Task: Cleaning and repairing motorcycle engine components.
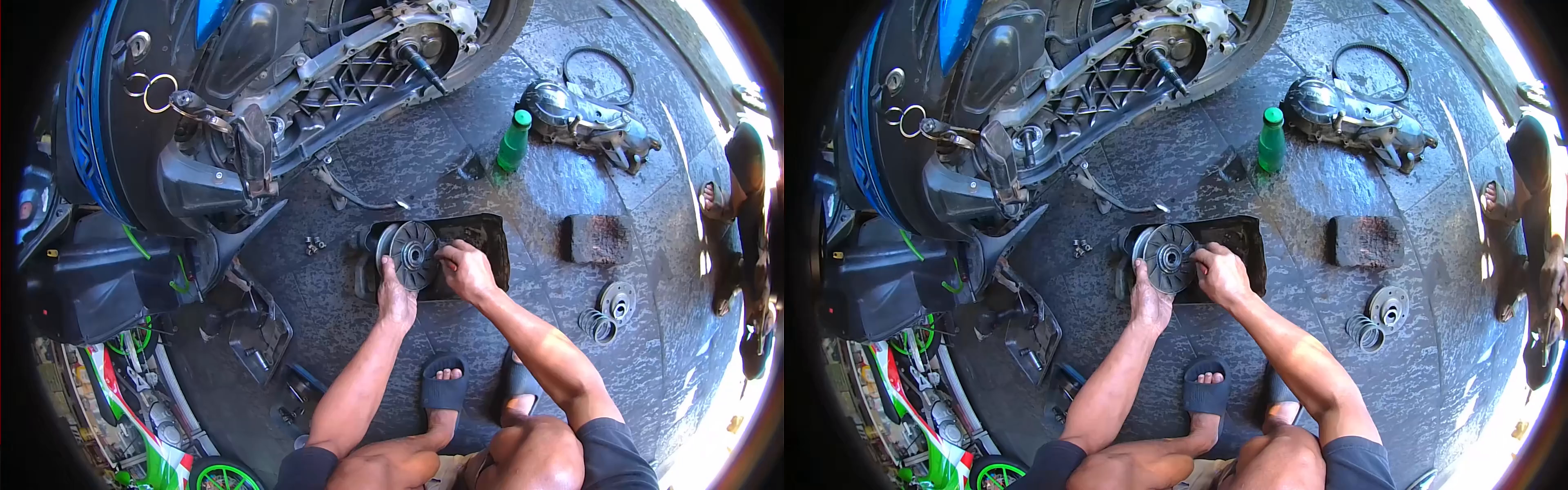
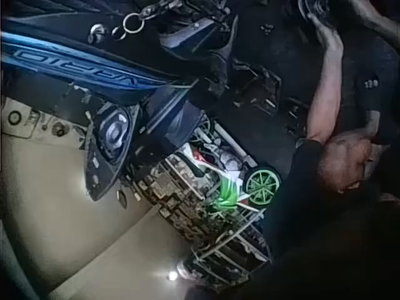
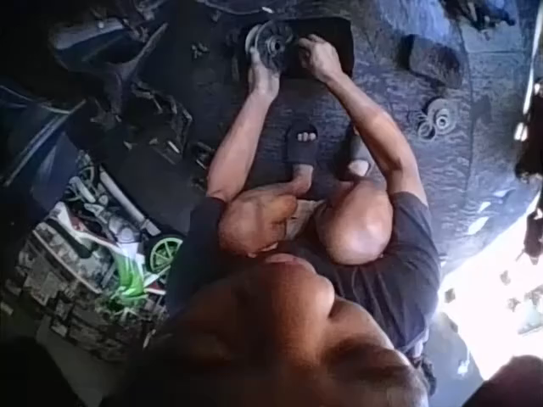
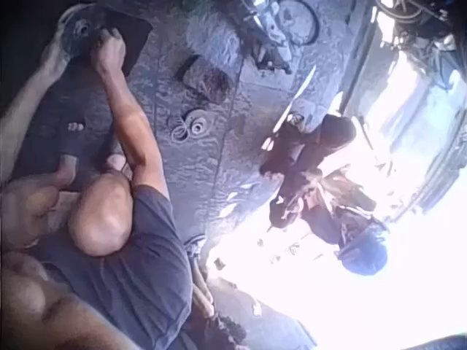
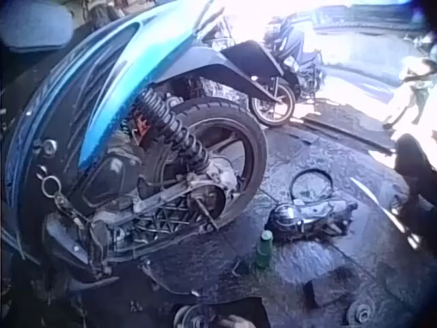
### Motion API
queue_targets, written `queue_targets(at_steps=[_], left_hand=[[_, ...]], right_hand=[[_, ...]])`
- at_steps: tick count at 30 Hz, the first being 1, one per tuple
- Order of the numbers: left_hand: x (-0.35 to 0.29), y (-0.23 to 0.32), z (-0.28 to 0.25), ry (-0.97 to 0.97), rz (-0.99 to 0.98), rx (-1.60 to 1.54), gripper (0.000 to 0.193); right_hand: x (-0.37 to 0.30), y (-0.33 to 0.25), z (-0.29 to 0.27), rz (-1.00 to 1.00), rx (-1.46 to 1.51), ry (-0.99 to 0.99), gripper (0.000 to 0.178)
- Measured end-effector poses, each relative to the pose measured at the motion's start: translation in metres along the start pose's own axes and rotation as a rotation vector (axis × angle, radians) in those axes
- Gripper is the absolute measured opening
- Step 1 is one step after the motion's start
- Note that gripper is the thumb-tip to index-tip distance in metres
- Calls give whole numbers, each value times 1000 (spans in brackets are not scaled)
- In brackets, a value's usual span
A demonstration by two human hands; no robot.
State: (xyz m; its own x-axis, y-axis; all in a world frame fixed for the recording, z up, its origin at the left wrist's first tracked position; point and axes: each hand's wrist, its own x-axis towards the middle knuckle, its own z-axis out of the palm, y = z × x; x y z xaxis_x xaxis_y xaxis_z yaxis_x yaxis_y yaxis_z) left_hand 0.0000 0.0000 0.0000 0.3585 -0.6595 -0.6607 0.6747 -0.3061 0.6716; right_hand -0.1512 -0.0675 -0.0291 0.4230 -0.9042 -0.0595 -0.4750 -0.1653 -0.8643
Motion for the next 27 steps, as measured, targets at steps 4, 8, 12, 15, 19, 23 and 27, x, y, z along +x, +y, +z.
queue_targets(at_steps=[4,8,12,15,19,23,27], left_hand=[[3,-2,-5,-29,-15,-20,56],[3,-4,-3,-14,-18,2,56],[-2,-2,-5,21,-13,-19,56],[0,3,0,38,-17,2,56],[1,3,-1,-6,-9,-17,56],[0,5,4,3,-24,-24,58],[0,5,2,-18,-22,14,59]], right_hand=[[-2,2,0,-131,149,-50,16],[-3,0,7,41,285,-34,14],[8,2,-19,199,256,-58,14],[18,3,-19,101,-57,115,15],[21,-5,-8,126,-118,-44,14],[23,-4,-2,333,560,-3,15],[18,-12,3,398,654,89,15]])
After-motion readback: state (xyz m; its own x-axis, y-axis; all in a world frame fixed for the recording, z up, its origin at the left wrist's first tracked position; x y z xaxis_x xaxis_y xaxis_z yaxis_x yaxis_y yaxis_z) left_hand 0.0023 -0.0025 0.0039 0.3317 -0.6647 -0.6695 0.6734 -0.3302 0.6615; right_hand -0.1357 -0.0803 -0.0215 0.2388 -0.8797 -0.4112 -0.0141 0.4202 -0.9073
